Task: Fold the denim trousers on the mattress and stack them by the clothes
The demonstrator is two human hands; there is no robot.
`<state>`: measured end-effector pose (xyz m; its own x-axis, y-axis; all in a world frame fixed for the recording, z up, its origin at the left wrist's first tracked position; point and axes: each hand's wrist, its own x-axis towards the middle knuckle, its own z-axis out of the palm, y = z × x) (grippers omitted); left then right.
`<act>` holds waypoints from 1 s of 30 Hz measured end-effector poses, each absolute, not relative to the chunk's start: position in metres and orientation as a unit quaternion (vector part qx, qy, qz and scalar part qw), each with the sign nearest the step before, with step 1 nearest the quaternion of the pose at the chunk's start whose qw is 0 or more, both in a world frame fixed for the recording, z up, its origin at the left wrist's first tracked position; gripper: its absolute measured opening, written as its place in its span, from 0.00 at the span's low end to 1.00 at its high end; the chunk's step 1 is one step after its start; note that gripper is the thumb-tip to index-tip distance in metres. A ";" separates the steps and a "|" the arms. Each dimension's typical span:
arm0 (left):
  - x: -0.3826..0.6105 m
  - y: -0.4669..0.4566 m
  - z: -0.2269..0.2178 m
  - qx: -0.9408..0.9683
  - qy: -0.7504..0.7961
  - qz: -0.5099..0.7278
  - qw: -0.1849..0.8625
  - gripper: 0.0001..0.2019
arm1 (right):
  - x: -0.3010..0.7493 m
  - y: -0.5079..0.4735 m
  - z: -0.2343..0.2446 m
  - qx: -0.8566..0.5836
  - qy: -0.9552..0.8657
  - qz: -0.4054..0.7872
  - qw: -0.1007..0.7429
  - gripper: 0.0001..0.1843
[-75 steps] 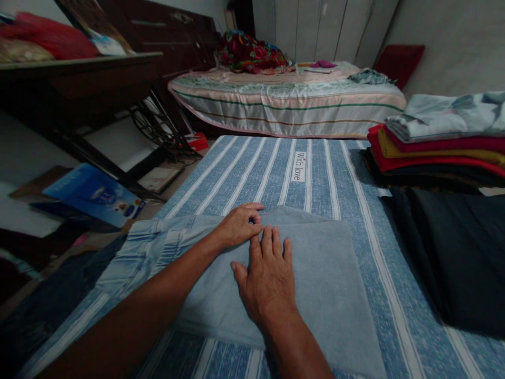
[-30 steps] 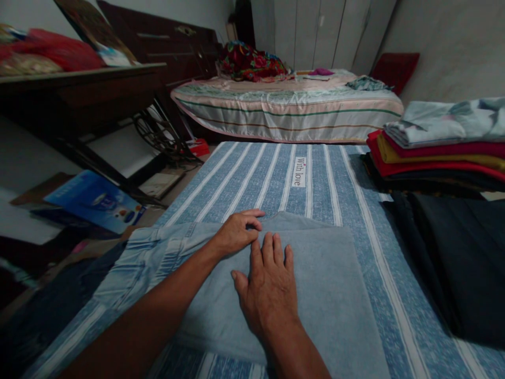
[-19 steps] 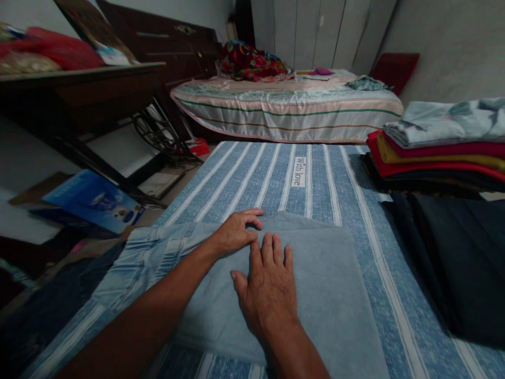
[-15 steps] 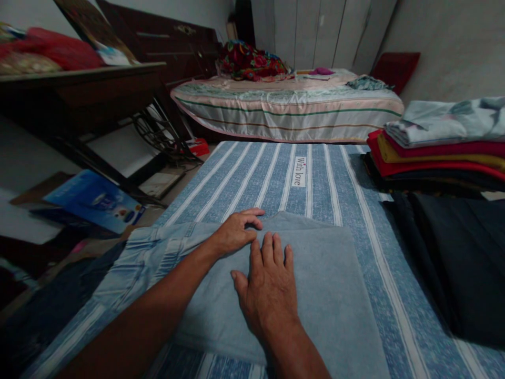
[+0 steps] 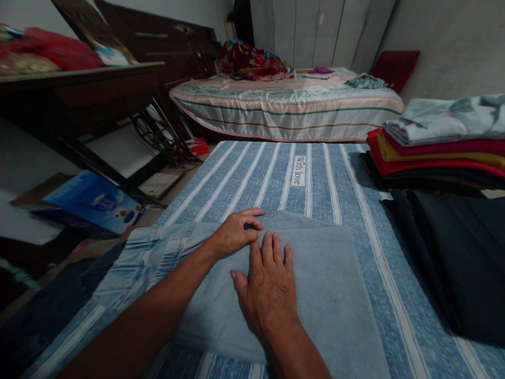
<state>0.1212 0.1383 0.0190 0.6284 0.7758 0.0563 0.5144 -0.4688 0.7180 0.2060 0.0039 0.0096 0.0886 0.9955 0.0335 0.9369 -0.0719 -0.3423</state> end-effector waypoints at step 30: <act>0.124 0.140 0.014 0.823 0.394 0.221 0.343 0.10 | 0.207 0.004 0.012 -0.725 -0.666 0.108 0.138 0.35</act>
<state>0.1236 0.1404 0.0140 0.5908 0.8014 0.0936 0.4971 -0.4530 0.7400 0.2067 0.0045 0.0121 0.0886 0.9957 0.0272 0.9359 -0.0739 -0.3443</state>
